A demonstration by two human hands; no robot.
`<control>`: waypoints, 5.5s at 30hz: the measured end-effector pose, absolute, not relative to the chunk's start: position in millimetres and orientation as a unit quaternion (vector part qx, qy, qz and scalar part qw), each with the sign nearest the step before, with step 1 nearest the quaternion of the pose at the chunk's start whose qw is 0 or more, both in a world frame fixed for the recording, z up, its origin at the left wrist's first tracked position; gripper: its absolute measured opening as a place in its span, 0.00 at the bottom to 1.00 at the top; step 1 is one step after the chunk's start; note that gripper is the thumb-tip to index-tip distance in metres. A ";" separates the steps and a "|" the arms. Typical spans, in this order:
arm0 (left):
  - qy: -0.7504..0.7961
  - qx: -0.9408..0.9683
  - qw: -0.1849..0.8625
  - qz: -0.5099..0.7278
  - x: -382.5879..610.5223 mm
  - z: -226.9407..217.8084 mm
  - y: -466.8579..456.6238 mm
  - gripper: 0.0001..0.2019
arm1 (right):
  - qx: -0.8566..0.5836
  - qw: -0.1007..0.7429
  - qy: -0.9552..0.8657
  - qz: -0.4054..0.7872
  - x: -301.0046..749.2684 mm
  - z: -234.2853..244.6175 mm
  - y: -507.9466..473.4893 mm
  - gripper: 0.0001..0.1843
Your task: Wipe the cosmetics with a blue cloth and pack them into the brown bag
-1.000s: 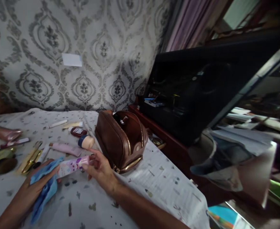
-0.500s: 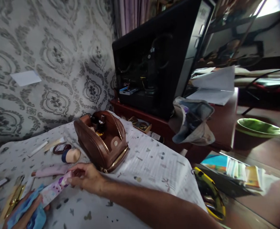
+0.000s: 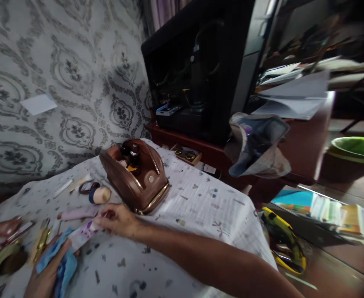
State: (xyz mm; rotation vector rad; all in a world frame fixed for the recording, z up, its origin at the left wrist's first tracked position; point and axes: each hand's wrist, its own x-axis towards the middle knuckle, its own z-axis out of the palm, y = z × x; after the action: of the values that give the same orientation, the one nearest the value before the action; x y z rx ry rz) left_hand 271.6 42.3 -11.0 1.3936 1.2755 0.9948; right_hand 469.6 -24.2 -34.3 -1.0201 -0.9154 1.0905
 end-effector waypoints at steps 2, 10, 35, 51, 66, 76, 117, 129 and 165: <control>0.503 0.543 0.533 0.409 279.2 -7.5 33.4 0.28 | -0.463 0.635 -0.406 0.465 469.0 -33.2 -25.1 0.24; 0.445 0.566 0.560 0.409 277.7 -12.7 41.5 0.23 | -0.435 0.653 -0.403 0.472 472.4 -27.8 -27.0 0.24; 0.383 0.603 0.589 0.377 269.0 -20.7 50.7 0.22 | -0.488 0.586 -0.456 0.458 468.0 -29.5 -28.1 0.25; 0.343 0.577 0.628 0.393 265.8 -21.1 54.4 0.26 | -0.529 0.578 -0.457 0.421 458.9 -18.4 -33.9 0.29; 0.280 0.563 0.683 0.372 260.8 -30.3 62.5 0.26 | -0.629 0.522 -0.382 0.432 452.6 -11.6 -37.1 0.37; 0.294 0.574 0.652 0.398 260.9 -29.2 61.6 0.24 | -0.584 0.546 -0.425 0.425 453.6 -10.8 -34.8 0.27; 0.329 0.846 0.285 0.308 265.2 -13.7 33.4 0.07 | -0.519 0.598 -0.475 0.382 478.6 4.8 -46.9 0.27; 0.290 0.829 0.335 0.342 283.0 -12.5 -4.5 0.12 | -0.436 0.600 -0.492 0.455 513.0 39.1 -109.6 0.20; 0.019 0.929 0.014 0.369 392.2 44.4 12.3 0.34 | -0.717 0.092 -0.675 -0.149 610.3 122.9 -73.1 0.14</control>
State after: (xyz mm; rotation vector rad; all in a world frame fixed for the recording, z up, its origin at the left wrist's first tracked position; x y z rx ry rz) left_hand 392.2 12.3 44.4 2.8925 0.0588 1.1493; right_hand 610.3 -73.1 122.9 -2.1286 -2.0031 -0.4436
